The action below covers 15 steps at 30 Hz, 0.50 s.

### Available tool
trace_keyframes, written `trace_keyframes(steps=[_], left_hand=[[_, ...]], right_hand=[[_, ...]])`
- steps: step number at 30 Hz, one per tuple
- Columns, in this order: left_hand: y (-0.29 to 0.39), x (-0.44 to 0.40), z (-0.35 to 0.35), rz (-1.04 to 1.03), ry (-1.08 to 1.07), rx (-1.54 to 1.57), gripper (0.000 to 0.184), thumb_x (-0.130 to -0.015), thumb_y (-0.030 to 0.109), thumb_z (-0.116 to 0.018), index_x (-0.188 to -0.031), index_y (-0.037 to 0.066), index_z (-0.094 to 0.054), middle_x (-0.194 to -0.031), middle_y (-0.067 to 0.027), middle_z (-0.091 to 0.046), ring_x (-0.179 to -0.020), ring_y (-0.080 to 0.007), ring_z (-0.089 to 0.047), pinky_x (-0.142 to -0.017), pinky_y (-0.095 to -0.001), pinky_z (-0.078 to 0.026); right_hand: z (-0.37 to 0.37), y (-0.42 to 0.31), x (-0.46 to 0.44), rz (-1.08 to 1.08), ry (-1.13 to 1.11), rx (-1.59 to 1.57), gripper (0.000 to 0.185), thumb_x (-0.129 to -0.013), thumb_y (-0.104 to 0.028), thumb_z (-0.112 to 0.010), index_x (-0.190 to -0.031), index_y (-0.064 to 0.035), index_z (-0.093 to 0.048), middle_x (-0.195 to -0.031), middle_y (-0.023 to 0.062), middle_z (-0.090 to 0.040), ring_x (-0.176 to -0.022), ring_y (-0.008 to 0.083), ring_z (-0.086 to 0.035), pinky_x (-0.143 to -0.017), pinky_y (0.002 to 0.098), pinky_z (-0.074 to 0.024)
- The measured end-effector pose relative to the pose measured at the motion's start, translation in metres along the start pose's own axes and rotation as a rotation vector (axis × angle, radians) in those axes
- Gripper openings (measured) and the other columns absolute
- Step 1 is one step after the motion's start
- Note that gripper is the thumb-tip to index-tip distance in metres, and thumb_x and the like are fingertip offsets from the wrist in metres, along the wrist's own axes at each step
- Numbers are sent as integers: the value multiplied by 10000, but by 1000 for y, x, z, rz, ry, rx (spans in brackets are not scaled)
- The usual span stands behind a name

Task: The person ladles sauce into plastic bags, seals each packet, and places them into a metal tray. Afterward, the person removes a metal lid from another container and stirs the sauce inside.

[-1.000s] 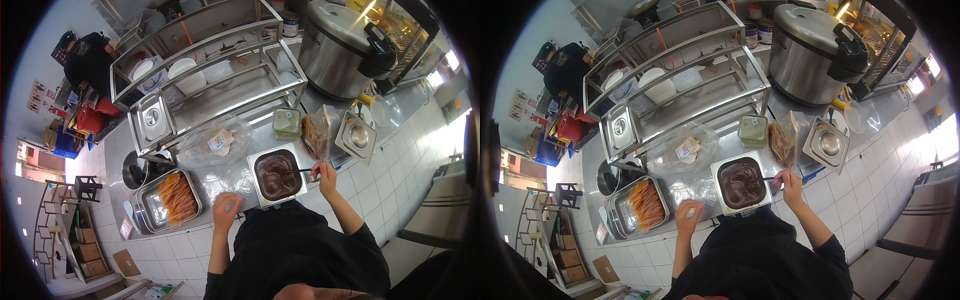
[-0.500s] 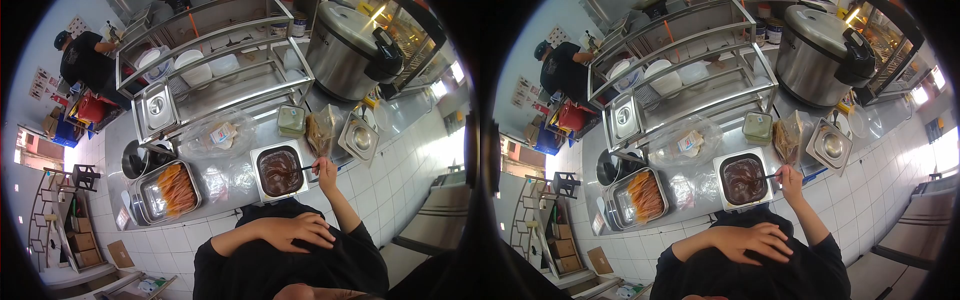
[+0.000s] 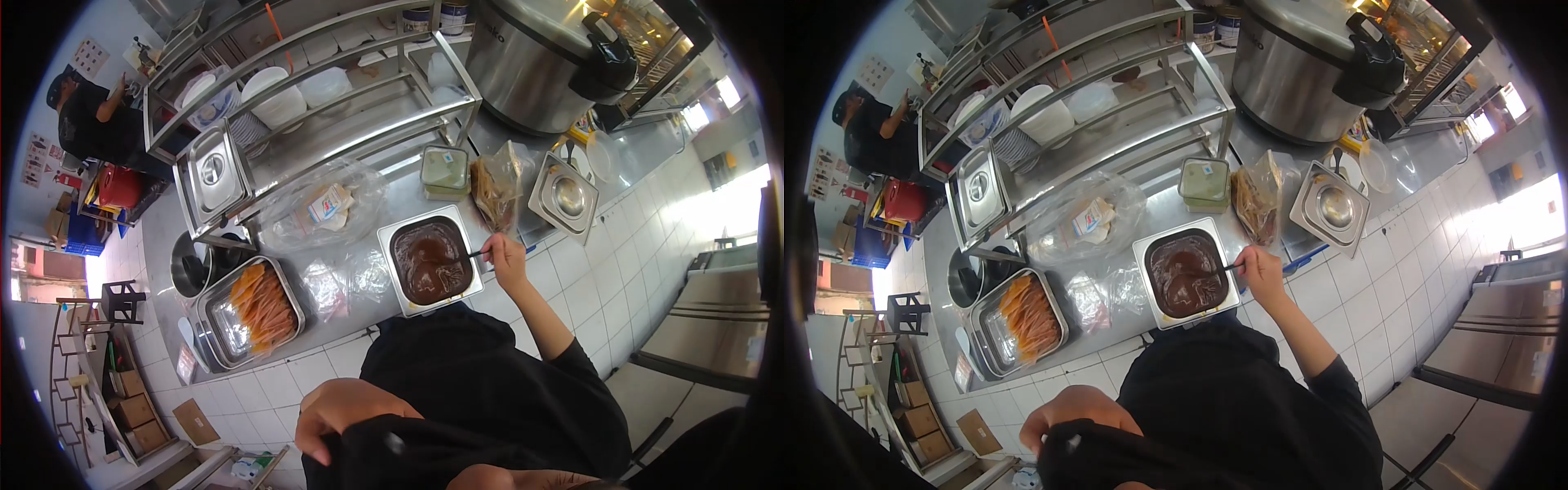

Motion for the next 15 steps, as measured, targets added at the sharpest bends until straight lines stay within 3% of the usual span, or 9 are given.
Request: trace_keyframes(steps=[2, 6, 8, 12, 14, 15], left_hand=[[-4, -3, -5, 6, -13, -24, 415, -966, 399, -469, -978, 25, -650, -1112, -178, -606, -1032, -367, -525, -914, -512, -345], [-26, -8, -6, 7, -8, -61, 416, -964, 399, -471, -979, 24, -650, -1105, -176, -606, -1021, -364, -525, -906, -508, -345], [-36, -13, -6, 27, -12, -73, 416, -964, 399, -473, -979, 23, -650, -1101, -175, -606, -1016, -362, -526, -902, -507, -346], [-32, -14, -9, 19, -6, -94, 416, -963, 399, -475, -980, 21, -649, -1093, -173, -605, -1005, -359, -526, -894, -504, -347], [-19, -9, -9, 7, -1, -92, 417, -962, 399, -476, -980, 21, -649, -1089, -172, -605, -1000, -358, -526, -890, -502, -347], [-11, -7, -10, 0, 4, -87, 417, -962, 399, -477, -981, 20, -649, -1087, -171, -605, -997, -357, -527, -888, -502, -347]], right_hand=[[-10, 11, 1, -60, -129, -121, 372, -1024, -222, -432, -757, -21, -596, -606, 11, -576, -522, 64, -509, -499, 215, -404], [-5, 4, -9, -79, -42, -50, 340, -1013, -198, -452, -768, -18, -605, -609, 9, -588, -551, 71, -558, -519, 222, -439], [-14, -1, -9, -28, -156, 70, 318, -1003, -193, -476, -775, -15, -610, -606, 12, -595, -554, 65, -571, -522, 213, -450], [-13, -37, -22, -251, -379, -2, 214, -944, -182, -590, -835, -11, -657, -633, 27, -627, -563, 57, -594, -528, 212, -471], [-16, -60, -27, -261, -734, 229, 168, -895, -173, -649, -855, -13, -681, -645, 45, -649, -557, 86, -615, -552, 225, -486], [-20, -64, -29, -56, -841, 319, 150, -878, -179, -641, -933, -44, -676, -710, 91, -680, -606, 188, -665, -581, 304, -513]])
Point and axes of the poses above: each hand's wrist, its own x-axis away from the middle knuckle, its own z-axis out of the back of the hand, y = z × x, the point moved 6 cm from there along -x, towards the middle knuckle
